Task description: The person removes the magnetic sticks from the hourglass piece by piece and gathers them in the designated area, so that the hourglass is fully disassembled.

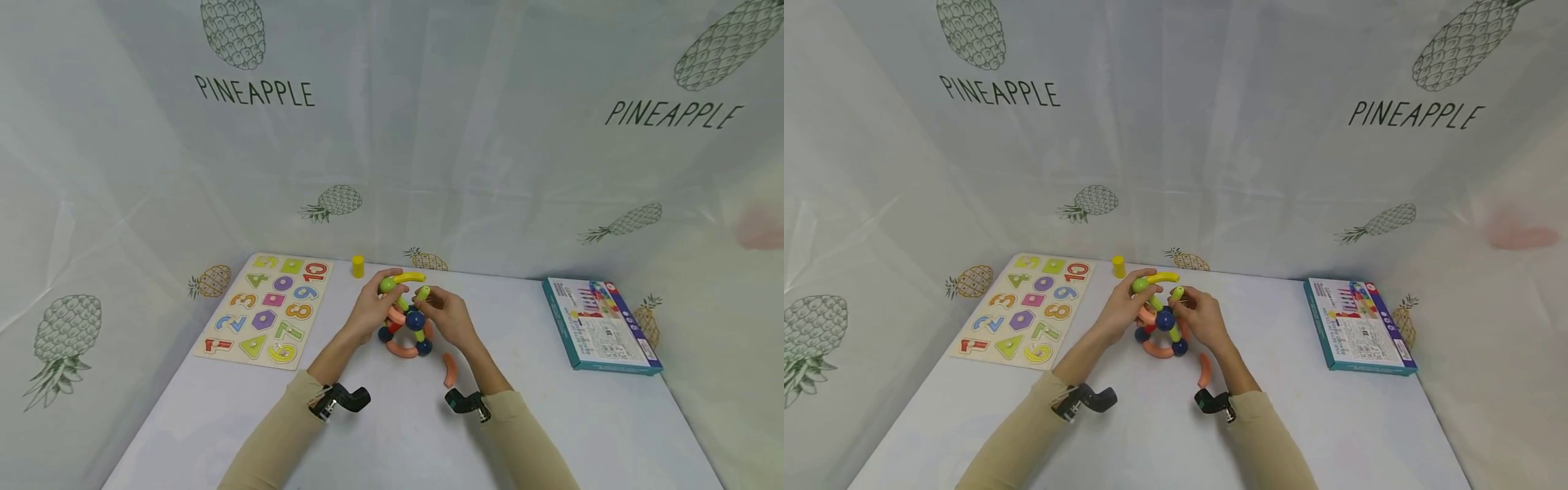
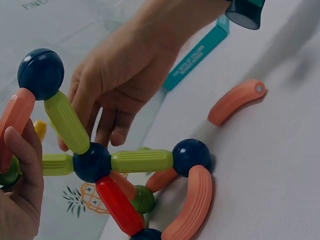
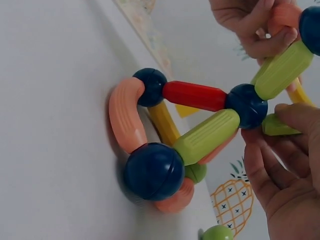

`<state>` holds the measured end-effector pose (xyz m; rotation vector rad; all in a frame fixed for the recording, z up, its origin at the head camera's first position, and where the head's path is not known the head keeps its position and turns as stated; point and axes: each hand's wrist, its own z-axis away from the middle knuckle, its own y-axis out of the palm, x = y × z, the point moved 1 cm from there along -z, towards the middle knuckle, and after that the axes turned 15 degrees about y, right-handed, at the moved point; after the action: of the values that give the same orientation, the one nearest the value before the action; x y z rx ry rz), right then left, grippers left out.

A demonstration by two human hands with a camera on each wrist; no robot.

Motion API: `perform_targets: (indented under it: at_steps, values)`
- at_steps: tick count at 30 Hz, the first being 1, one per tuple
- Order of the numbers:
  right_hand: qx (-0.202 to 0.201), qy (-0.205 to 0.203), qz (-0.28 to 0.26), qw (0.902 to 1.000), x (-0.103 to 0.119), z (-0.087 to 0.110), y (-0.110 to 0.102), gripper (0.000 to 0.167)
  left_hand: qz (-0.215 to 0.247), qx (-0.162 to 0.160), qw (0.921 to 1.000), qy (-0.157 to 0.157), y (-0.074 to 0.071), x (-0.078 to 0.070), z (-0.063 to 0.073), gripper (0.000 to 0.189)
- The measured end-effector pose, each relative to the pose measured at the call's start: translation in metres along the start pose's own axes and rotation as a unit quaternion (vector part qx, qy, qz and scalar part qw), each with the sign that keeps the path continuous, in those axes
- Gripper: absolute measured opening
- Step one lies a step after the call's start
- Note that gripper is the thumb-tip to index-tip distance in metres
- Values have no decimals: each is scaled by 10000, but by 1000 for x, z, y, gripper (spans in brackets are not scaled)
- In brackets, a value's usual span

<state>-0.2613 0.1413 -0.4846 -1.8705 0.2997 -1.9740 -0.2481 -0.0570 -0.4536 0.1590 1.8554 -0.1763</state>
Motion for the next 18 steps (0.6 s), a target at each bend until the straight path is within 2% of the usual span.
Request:
perform_targets:
  at_steps: [3, 6, 9, 12, 18]
  values:
    - [-48, -65, -91, 9999, -2, -1, -5, 26, -35, -6, 10000, -10, 0, 0, 0, 41]
    - [-152, -41, -179, 9997, -3, 0, -13, 34, -49, 11, 10000, -39, 0, 0, 0, 42]
    - [-245, 87, -291, 9992, -5, 1, -23, 43, -56, 22, 9999, -82, -1, 1, -1, 44]
    - [-299, 265, -250, 9989, -8, 5, -35, 44, -70, 16, 9999, -123, -1, 0, -1, 46]
    - [-53, 600, 83, 9982, -18, 15, -56, 44, -43, 59, 9999, -92, -1, 0, -1, 46]
